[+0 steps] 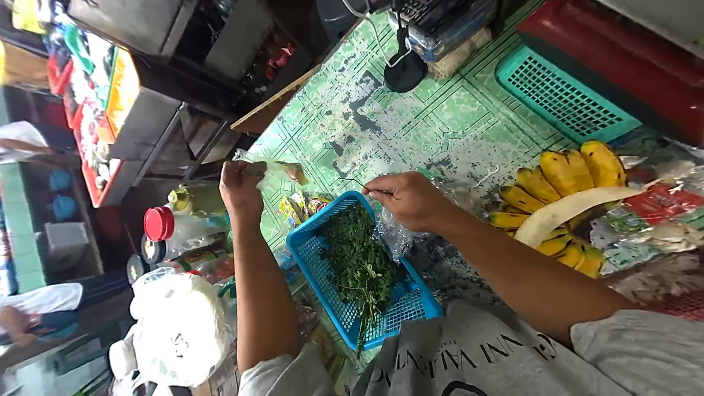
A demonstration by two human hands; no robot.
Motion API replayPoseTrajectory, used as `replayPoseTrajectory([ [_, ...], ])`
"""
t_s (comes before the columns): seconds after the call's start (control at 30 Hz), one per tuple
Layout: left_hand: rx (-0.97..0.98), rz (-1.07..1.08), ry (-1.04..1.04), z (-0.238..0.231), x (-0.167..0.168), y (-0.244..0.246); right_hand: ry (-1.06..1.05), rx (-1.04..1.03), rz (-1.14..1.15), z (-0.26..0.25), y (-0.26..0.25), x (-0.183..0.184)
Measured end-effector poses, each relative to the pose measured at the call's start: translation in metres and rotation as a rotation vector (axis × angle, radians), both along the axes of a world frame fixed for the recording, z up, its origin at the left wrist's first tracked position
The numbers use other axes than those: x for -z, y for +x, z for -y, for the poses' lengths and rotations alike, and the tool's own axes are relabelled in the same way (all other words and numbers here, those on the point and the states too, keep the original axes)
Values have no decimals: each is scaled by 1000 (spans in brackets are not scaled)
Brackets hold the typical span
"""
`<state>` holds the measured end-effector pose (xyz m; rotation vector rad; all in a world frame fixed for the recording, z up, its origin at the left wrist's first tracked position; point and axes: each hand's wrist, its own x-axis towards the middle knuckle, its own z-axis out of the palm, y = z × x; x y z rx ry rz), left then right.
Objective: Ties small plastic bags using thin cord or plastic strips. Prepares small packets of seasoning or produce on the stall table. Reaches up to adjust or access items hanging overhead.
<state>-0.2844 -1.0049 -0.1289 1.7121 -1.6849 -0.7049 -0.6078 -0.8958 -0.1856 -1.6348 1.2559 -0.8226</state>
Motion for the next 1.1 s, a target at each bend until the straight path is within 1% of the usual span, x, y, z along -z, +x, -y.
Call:
replayPoseTrajectory([
  [0.1, 161, -317, 75, -23, -8, -19, 18, -19, 0, 4, -1, -3],
  [0.17, 202, -479, 72, -33, -7, -34, 27, -15, 58, 7, -7, -2],
  [0.27, 172, -642, 75, -48, -11, -61, 31, -6, 85, 12, -15, -2],
  [0.33, 230, -665, 103, -54, -16, -76, 34, -34, 56, 10, -13, -3],
  [0.47, 403, -552, 62, -51, -21, -94, 82, -47, 26, 10, -7, -5],
  [0.57, 442, -463, 44, -47, -27, -101, 111, -36, 2, 11, -4, -6],
  [0.7, 485, -286, 43, -50, -34, -108, 102, -22, 23, 12, -1, -5],
  [0.77, 485, -124, 25, -54, -38, -115, 101, -22, 19, 13, 1, -6],
  [0.87, 493, 184, 6, -66, -40, -135, 90, -45, -15, 13, 4, -6],
  [0.93, 516, 338, 24, -81, -32, -153, 71, -39, -28, 12, 7, -6],
  [0.97, 525, 377, 6, -89, -26, -161, 60, -25, -42, 10, 7, -5],
  [1.03, 530, 350, -32, -104, -16, -169, 59, 27, -19, 8, 4, 0],
  [1.1, 533, 210, -44, -114, -5, -167, 115, 101, 54, 5, 0, 7],
])
